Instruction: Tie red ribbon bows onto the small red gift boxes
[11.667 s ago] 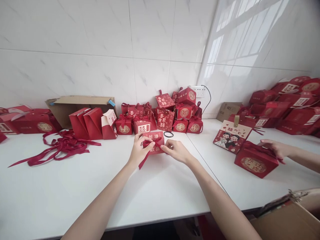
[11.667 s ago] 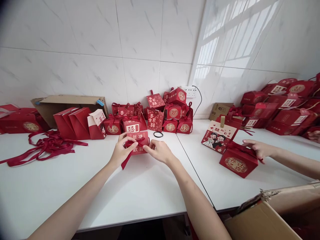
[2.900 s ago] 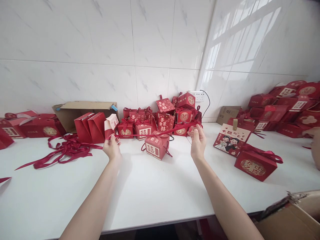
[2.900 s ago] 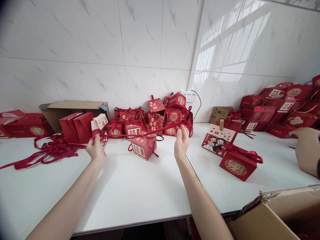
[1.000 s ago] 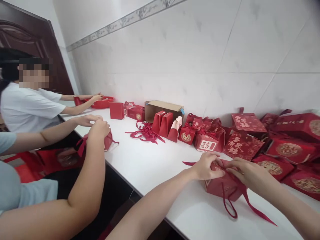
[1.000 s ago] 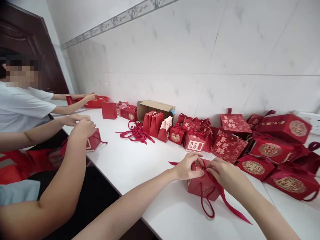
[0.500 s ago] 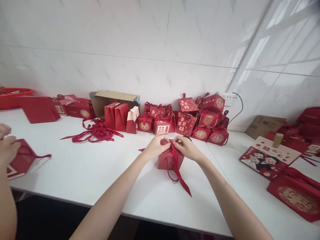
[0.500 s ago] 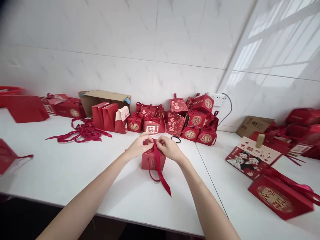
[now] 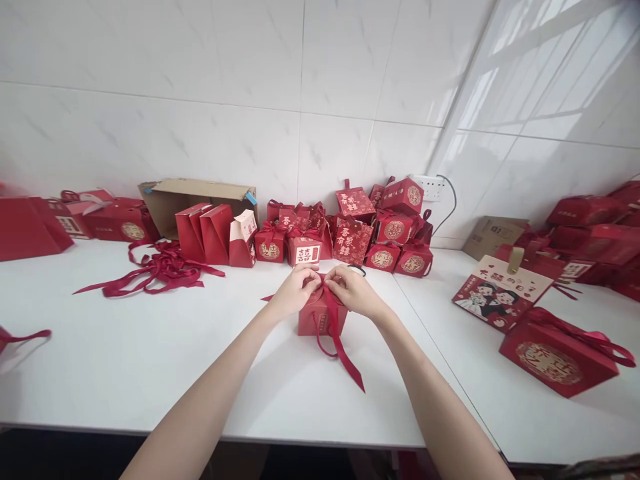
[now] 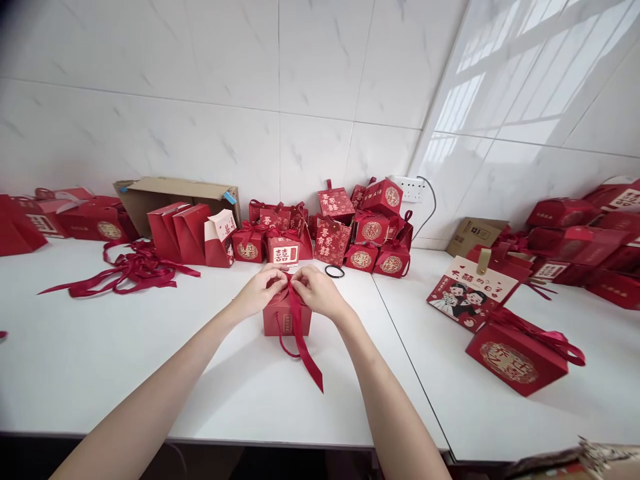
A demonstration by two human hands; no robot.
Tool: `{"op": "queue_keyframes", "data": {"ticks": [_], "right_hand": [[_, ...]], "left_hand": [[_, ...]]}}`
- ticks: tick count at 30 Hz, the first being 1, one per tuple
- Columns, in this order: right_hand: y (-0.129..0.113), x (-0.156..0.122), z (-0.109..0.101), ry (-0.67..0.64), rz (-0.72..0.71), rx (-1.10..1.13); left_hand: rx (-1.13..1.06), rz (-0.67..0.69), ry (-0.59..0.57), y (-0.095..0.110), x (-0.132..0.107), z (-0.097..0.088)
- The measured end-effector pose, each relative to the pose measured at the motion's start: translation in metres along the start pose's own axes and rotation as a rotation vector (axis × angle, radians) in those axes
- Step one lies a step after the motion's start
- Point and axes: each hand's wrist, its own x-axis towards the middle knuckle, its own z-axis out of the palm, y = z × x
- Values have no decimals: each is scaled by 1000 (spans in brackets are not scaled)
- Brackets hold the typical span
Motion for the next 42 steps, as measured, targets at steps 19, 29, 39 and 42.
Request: {"op": "queue_keyframes", "data": {"ticks": [19,29,39,42], "right_hand": [[-3,-7,-5,-99,138,286],[-6,-11,-1,-46,196,303],[-1,-13,-4,-137,170,482],[1,-15,-6,-168,167,614]], "left_hand": [[-7,53,26,-4,-1,3],[-39,46,-1,0,-3,1],[-76,32,-73,10,-5,-4],[-87,23,-35,6,-4,-1]]}}
